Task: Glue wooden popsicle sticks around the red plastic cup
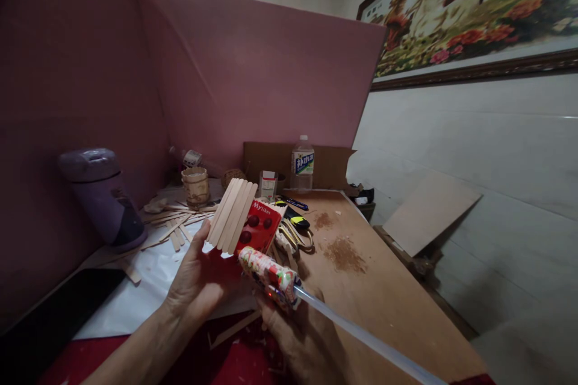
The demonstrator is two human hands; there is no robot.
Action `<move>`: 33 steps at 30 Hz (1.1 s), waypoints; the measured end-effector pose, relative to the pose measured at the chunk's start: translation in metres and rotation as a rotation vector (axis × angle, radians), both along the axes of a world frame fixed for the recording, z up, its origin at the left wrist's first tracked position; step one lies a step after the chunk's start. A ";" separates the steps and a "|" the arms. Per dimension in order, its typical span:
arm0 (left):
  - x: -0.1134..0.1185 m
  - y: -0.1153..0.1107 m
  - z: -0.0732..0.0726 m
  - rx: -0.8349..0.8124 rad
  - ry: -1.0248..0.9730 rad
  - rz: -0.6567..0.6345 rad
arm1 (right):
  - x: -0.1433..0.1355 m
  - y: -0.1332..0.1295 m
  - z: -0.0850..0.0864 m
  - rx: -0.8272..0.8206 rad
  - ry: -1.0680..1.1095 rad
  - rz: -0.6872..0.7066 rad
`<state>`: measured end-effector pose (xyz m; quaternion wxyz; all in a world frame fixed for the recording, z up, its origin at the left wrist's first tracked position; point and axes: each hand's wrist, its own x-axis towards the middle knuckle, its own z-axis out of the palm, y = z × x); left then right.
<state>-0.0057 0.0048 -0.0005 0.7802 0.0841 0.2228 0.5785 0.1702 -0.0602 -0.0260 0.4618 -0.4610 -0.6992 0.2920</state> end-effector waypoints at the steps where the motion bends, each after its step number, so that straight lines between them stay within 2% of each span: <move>1: 0.000 0.000 -0.001 0.002 -0.001 -0.004 | 0.000 0.000 0.002 -0.015 -0.004 -0.009; 6: -0.001 0.001 -0.003 0.015 0.002 -0.026 | -0.001 0.000 0.006 -0.077 -0.018 -0.048; 19: 0.001 -0.002 -0.002 -0.023 -0.017 -0.052 | 0.003 -0.001 0.013 -0.025 -0.035 -0.031; 33: 0.001 -0.003 -0.002 -0.025 0.003 -0.086 | -0.003 0.001 0.021 -0.068 0.103 -0.004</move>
